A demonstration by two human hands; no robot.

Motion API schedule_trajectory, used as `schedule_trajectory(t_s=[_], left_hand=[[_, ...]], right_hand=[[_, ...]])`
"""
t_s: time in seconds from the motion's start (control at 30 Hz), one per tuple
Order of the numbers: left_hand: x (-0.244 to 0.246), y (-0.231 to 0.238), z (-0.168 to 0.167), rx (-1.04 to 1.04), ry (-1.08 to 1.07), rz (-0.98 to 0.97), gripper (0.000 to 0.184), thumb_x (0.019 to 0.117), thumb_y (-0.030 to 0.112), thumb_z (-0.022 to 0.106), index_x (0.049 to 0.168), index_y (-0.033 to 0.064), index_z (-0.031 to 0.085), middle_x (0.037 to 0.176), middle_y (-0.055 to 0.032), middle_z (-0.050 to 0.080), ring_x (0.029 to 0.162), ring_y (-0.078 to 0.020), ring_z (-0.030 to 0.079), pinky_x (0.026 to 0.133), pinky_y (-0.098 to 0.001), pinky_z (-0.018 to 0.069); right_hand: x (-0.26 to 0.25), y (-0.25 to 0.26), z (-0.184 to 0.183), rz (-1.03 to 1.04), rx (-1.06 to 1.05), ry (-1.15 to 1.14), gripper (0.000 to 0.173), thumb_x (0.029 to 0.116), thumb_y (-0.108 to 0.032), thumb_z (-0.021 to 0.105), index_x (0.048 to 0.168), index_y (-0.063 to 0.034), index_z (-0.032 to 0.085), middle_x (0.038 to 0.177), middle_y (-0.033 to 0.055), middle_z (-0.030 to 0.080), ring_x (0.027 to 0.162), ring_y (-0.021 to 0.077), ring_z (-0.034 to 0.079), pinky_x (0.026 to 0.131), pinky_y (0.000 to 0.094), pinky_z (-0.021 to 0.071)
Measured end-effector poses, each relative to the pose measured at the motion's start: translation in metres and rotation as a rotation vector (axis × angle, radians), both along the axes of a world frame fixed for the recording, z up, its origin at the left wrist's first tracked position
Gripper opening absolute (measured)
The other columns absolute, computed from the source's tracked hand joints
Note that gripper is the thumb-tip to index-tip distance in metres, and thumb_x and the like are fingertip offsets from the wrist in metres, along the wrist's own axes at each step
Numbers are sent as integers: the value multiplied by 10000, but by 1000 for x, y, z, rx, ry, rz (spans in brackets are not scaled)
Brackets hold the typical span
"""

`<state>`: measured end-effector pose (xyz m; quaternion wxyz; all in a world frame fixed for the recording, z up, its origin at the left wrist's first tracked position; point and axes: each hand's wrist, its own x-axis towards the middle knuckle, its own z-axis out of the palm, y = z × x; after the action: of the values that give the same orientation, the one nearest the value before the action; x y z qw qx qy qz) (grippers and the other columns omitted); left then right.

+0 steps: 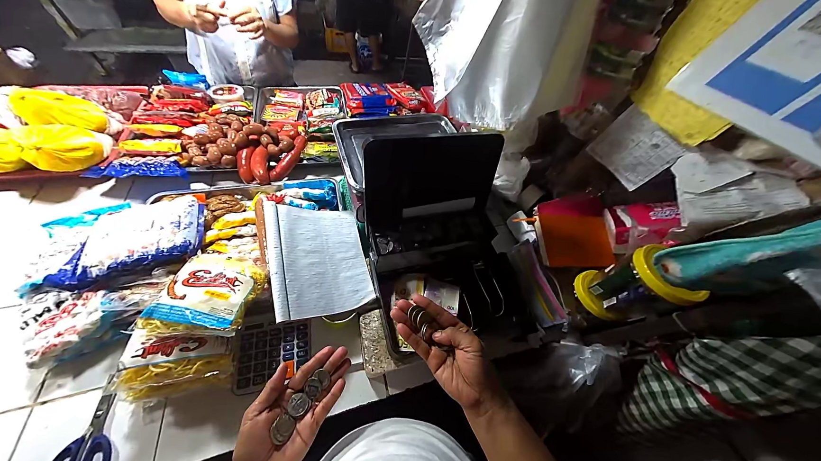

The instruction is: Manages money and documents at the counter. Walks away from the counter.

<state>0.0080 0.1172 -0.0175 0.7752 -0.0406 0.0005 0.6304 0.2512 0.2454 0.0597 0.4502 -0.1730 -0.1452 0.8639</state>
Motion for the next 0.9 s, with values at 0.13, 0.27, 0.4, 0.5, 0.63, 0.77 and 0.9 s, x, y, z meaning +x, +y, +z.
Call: schedule_trajectory(t_s=[0.13, 0.27, 0.4, 0.5, 0.63, 0.77, 0.9], left_hand=[[0, 0, 1, -18, -2, 3, 604, 1082, 396, 349, 1379, -70, 593, 1493, -266, 516, 1428, -377, 476, 1185, -436, 407], [-1, 1, -1, -1, 15, 5, 597, 1079, 396, 364, 1386, -64, 590, 1496, -264, 514, 1429, -373, 476, 1189, -433, 401], [-1, 1, -2, 9, 31, 6, 595, 1080, 395, 363, 1389, -61, 588, 1497, -263, 513, 1426, -378, 479, 1190, -434, 399], [-1, 1, -2, 5, 23, 0, 582, 1079, 387, 375, 1384, -55, 597, 1499, -256, 515, 1429, -373, 476, 1192, -435, 396], [3, 9, 5, 3, 21, -5, 641, 1074, 432, 329, 1408, -60, 567, 1517, -256, 493, 1435, -378, 466, 1190, -443, 400], [7, 17, 16, 23, 77, -3, 768, 1055, 563, 283, 1443, -56, 521, 1549, -267, 445, 1450, -392, 439, 1182, -459, 405], [13, 25, 24, 85, 97, -21, 906, 1014, 679, 202, 1487, -48, 462, 1577, -269, 400, 1475, -397, 394, 1211, -476, 353]], right_hand=[[-2, -1, 0, -31, -22, -30, 478, 923, 117, 307, 1311, 110, 586, 1317, 296, 640, 1241, 399, 640, 1071, 466, 526], [-7, 0, 7, -73, -108, -82, 405, 981, -16, 335, 1255, 86, 616, 1244, 259, 688, 1171, 357, 687, 1019, 431, 562], [-15, 1, 12, -216, -268, -249, 229, 1057, -16, 467, 1163, 67, 652, 1074, 193, 751, 986, 275, 759, 865, 369, 636], [-18, 3, 11, -253, -349, -283, 205, 1008, 71, 486, 1126, 63, 654, 1026, 176, 755, 933, 253, 764, 810, 342, 641], [-13, 8, 14, -150, -292, -447, 237, 1045, -70, 430, 1088, -15, 656, 913, 89, 742, 754, 147, 727, 631, 245, 594], [-17, 2, 14, 14, 66, -649, 350, 1105, -211, 385, 972, -51, 667, 528, -79, 468, 401, 0, 413, 397, 154, 381], [-29, -9, 20, 146, 680, -868, 195, 993, -85, 565, 1126, -19, 693, 748, -86, 626, 530, -42, 472, 494, 142, 416]])
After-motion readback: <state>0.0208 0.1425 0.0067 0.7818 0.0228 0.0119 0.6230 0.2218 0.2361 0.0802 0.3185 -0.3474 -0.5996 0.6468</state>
